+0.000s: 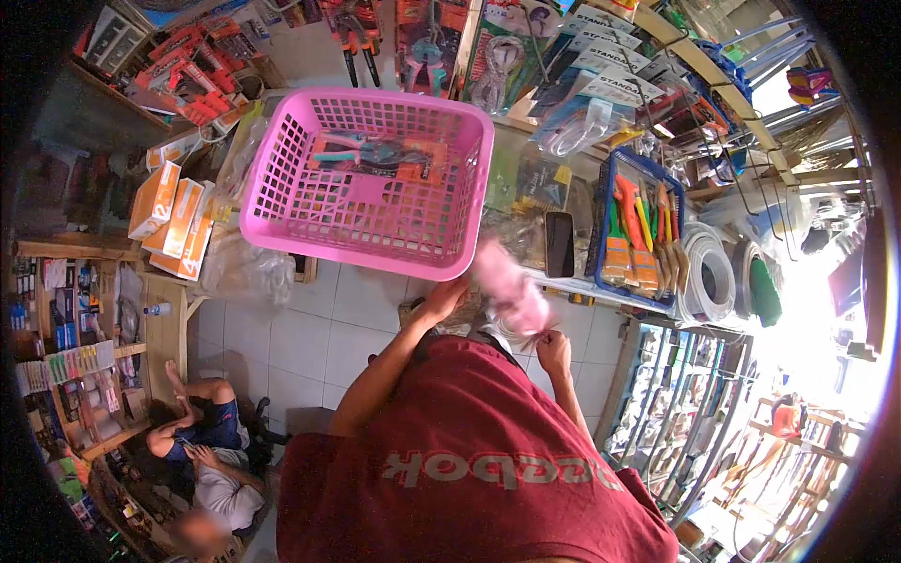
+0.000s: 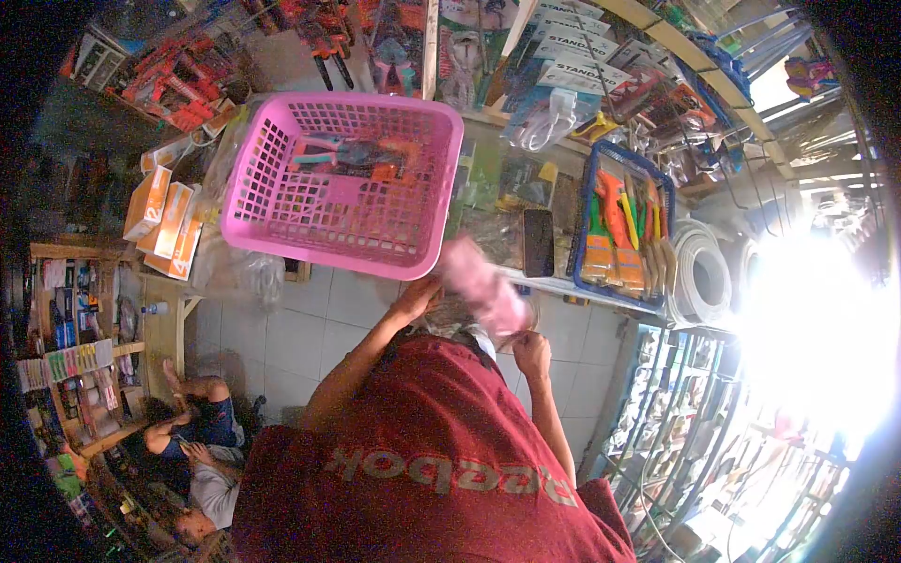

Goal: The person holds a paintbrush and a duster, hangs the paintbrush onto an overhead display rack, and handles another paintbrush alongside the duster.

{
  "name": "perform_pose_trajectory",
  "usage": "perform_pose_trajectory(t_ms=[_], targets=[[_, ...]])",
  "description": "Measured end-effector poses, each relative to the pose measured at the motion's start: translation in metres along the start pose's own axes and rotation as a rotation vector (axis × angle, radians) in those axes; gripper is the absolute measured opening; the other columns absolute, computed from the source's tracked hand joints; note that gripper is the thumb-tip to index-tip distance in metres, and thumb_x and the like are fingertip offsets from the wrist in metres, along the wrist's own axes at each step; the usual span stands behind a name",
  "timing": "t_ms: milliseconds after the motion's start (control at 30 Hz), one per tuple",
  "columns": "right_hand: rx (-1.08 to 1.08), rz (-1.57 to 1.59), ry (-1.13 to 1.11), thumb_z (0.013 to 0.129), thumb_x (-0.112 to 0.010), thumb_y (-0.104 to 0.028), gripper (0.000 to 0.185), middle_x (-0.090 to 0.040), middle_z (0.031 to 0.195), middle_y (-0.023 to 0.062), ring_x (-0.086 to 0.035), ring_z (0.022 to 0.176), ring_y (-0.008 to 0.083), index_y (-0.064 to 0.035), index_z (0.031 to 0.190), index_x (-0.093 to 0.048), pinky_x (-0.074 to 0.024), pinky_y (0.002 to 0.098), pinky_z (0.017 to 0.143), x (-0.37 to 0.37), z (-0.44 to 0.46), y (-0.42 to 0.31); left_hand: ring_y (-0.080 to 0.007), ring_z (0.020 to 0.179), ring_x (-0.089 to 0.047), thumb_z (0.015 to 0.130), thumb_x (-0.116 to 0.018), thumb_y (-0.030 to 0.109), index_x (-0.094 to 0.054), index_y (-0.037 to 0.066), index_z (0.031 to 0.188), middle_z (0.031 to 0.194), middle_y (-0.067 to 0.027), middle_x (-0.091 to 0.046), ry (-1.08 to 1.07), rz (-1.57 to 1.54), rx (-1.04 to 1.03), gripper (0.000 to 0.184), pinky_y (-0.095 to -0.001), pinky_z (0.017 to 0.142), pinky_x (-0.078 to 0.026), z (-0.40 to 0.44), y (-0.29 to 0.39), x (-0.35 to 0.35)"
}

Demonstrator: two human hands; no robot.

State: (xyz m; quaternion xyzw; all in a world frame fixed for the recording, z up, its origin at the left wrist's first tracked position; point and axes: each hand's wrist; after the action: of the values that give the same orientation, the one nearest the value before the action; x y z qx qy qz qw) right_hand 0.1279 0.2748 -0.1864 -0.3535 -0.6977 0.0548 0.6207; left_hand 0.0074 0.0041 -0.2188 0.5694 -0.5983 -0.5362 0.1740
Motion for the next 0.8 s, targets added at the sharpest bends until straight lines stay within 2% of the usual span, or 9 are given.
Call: perform_pose_trajectory(t_ms=[100,167,200,300,500,600,633,733,800], targets=[[-0.01,-0.054,0.029,0.074,-0.055,-0.017,0.023,-0.056,0.065,0.0278,-0.058,0.062,0.0426,0.0046,0.069,-0.06,-0.0434,0.0463,0.056,0.006,0.0,-0.011,-0.0114,0.061,-0.048,0.096,-0.047,0.032,-0.056,0.006,0.083,0.067,-0.0027,-0.051,0.036,0.308,-0.079,0.03,-0.0273,0.056,-0.04,0.003,-0.001,0.002],[-0.133,0.027,0.025,0.074,-0.055,-0.02,0.025,-0.059,0.069,0.0265,-0.06,0.07,0.0439,0.0036,0.071,-0.062,-0.0473,0.0485,0.064,0.004,0.006,-0.008,-0.019,0.07,-0.054,0.095,-0.048,0.031,-0.058,0.002,0.091,0.073,-0.0087,-0.055,0.138,0.53,-0.28,0.031,-0.0335,0.066,-0.043,-0.001,0.003,-0.005],[-0.091,0.018,-0.001,0.074,-0.055,-0.02,0.026,-0.059,0.069,0.0269,-0.06,0.069,0.0439,0.0038,0.07,-0.062,-0.0468,0.0486,0.063,0.004,0.005,-0.008,-0.0228,0.075,-0.056,0.094,-0.049,0.031,-0.059,0.0,0.095,0.076,-0.0117,-0.058,0.188,0.644,-0.38,0.033,-0.0366,0.071,-0.045,-0.002,0.005,-0.006],[-0.046,-0.019,-0.01,0.075,-0.055,-0.02,0.026,-0.057,0.068,0.0278,-0.06,0.067,0.0441,0.0045,0.07,-0.061,-0.0457,0.0485,0.06,0.006,0.001,-0.008,-0.0332,0.093,-0.057,0.093,-0.05,0.028,-0.057,-0.003,0.106,0.094,-0.0195,-0.06,0.302,0.819,-0.517,0.035,-0.042,0.085,-0.042,-0.004,0.004,-0.01],[-0.172,0.081,-0.018,0.074,-0.056,-0.02,0.024,-0.059,0.069,0.026,-0.06,0.069,0.0433,0.0025,0.073,-0.063,-0.0465,0.0486,0.062,0.008,0.004,-0.008,-0.037,0.098,-0.054,0.092,-0.051,0.026,-0.057,-0.002,0.105,0.103,-0.0227,-0.057,0.201,0.847,-0.314,0.031,-0.0439,0.084,-0.041,-0.003,0.011,-0.008],[0.02,-0.048,-0.021,0.074,-0.056,-0.018,0.024,-0.056,0.067,0.0288,-0.06,0.066,0.044,0.0054,0.073,-0.061,-0.0439,0.0468,0.056,0.01,-0.003,-0.008,-0.0386,0.095,-0.054,0.092,-0.053,0.024,-0.057,-0.002,0.102,0.099,-0.0235,-0.057,0.311,0.896,-0.693,0.028,-0.0464,0.081,-0.041,-0.002,0.01,-0.014],[-0.028,-0.09,0.061,0.071,-0.054,-0.016,0.019,-0.054,0.064,0.026,-0.061,0.056,0.0313,0.0008,0.069,-0.063,-0.0445,0.0397,0.055,0.002,-0.001,-0.001,-0.0391,0.095,-0.054,0.092,-0.053,0.023,-0.057,-0.002,0.102,0.099,-0.0236,-0.057,0.287,0.892,-0.632,0.027,-0.0469,0.081,-0.041,-0.002,0.014,-0.016],[-0.124,0.111,0.009,0.074,-0.055,-0.019,0.023,-0.059,0.071,0.0275,-0.061,0.071,0.0439,0.0015,0.078,-0.066,-0.0473,0.0468,0.061,0.002,0.008,0.001,-0.0402,0.095,-0.054,0.091,-0.053,0.022,-0.057,-0.001,0.102,0.098,-0.0239,-0.057,0.246,0.899,-0.47,0.026,-0.0481,0.08,-0.04,-0.007,0.017,-0.014],[-0.095,0.031,-0.011,0.074,-0.054,-0.018,0.024,-0.056,0.068,0.0293,-0.06,0.069,0.0449,0.005,0.073,-0.062,-0.0455,0.0476,0.059,0.004,0.004,-0.006,-0.0406,0.095,-0.054,0.091,-0.053,0.022,-0.057,-0.001,0.103,0.098,-0.024,-0.056,0.236,0.932,-0.405,0.026,-0.0485,0.081,-0.04,-0.008,0.019,-0.014]])
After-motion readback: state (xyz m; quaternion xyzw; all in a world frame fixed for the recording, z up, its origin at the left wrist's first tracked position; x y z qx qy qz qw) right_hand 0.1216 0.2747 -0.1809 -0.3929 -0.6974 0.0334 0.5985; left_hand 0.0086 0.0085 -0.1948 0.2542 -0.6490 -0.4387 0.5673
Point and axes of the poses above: each hand's wrist, its own z-axis towards the middle knuckle, its own x-axis out of the back of the hand, y = z × x
